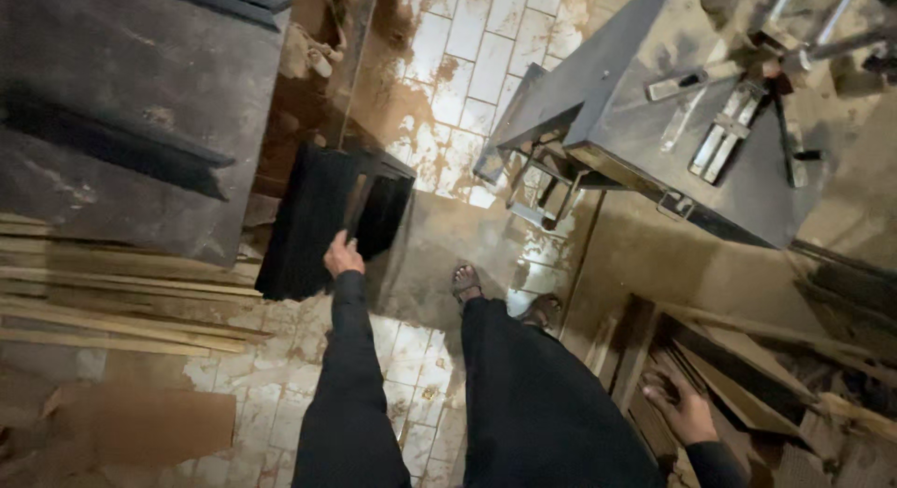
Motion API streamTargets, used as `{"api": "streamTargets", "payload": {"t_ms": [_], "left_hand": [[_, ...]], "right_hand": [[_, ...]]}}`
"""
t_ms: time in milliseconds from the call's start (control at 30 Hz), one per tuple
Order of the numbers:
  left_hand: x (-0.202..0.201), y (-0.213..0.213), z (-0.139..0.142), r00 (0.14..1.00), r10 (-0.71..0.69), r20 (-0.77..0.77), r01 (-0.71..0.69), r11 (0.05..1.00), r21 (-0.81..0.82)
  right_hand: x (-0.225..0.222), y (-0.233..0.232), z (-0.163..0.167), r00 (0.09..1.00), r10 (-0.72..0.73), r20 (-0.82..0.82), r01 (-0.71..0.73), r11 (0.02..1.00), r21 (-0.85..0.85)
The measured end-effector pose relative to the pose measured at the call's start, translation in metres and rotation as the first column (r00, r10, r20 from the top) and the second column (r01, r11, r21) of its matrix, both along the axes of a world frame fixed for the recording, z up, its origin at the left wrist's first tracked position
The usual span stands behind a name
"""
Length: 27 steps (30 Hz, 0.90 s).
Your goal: The person carries black picture frame moulding pieces and assembled frames across the workshop, positions each frame corner under a manual corner-joining machine, and stacks the joined frames on a work table.
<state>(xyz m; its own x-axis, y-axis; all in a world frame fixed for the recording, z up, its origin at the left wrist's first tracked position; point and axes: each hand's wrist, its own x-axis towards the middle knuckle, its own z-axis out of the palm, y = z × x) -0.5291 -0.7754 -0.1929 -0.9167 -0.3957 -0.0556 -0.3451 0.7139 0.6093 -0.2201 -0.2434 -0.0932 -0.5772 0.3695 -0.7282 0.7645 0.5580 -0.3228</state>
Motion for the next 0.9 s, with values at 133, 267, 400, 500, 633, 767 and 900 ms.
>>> {"api": "streamTargets", "payload": {"t_ms": [133,267,400,500,633,767,900], "left_hand": [[0.003,0.020,0.002,0.999,0.038,-0.013,-0.040,0.988,-0.151],[0.030,0.107,0.015,0.941,-0.238,-0.242,0.171,0.948,-0.267],[0.097,0.287,0.058,0.758,-0.572,-0.313,0.550,0.819,-0.164],[0.170,0.427,0.124,0.427,-0.757,-0.494,0.903,0.390,0.183],[0.274,0.569,0.221,-0.070,-0.764,-0.642,0.956,-0.234,0.175],[0.387,0.691,0.262,-0.528,-0.649,-0.548,0.791,-0.610,-0.039],[0.525,0.775,0.254,-0.706,-0.624,-0.335,0.692,-0.708,-0.140]], "right_hand": [[0.022,0.002,0.003,0.996,-0.068,0.061,0.067,0.998,0.020],[0.055,0.010,0.016,0.957,-0.190,-0.219,0.167,0.979,-0.120],[0.108,0.017,0.032,0.867,-0.275,-0.415,0.257,0.961,-0.101],[0.160,0.024,0.049,0.716,-0.412,-0.563,0.422,0.899,-0.120],[0.236,0.020,0.076,0.557,-0.479,-0.678,0.624,0.780,-0.039],[0.300,0.011,0.089,0.382,-0.505,-0.774,0.794,0.607,-0.004],[0.361,0.002,0.087,0.224,-0.557,-0.799,0.914,0.405,-0.027]]}}
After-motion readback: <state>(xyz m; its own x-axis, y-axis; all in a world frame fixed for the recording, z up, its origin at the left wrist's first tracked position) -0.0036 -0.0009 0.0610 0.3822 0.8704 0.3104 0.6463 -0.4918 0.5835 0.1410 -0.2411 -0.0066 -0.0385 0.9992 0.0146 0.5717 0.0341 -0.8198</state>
